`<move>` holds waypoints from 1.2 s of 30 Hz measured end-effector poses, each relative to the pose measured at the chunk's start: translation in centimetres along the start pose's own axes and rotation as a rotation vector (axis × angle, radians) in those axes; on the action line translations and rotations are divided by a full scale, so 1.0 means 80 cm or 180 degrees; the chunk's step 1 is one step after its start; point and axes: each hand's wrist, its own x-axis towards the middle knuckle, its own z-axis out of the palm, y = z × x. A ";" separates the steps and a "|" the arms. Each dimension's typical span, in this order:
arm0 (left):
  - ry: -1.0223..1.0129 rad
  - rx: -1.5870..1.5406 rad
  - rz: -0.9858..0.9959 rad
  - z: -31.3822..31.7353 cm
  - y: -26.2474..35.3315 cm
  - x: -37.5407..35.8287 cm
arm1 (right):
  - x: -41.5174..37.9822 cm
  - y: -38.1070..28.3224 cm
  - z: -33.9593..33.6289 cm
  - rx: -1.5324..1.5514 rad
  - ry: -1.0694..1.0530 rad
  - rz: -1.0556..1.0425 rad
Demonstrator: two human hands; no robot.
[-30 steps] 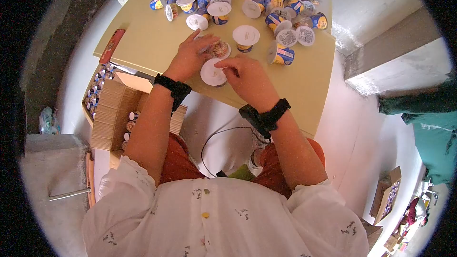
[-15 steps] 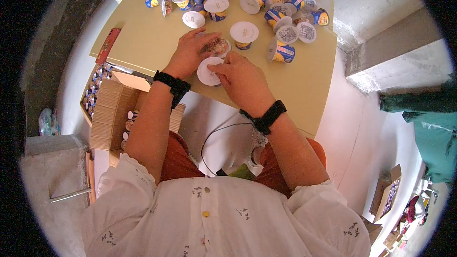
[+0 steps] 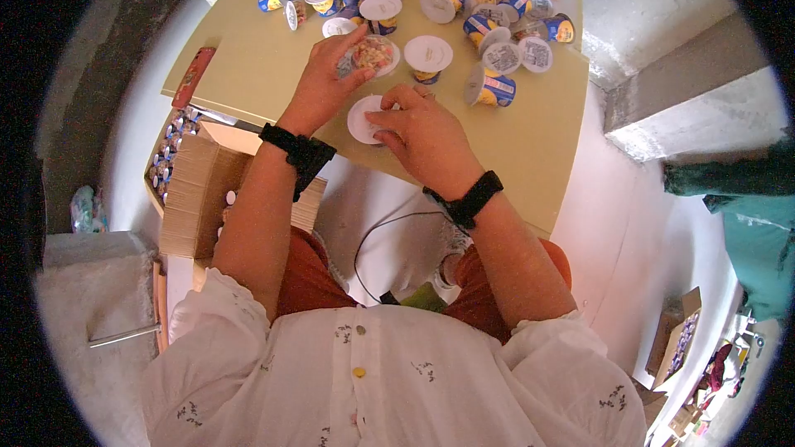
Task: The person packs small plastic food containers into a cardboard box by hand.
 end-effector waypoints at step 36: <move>-0.0767 -0.3467 -0.1415 -0.051 0.084 -0.064 | 0.009 -0.024 -0.005 0.1225 0.0789 0.0180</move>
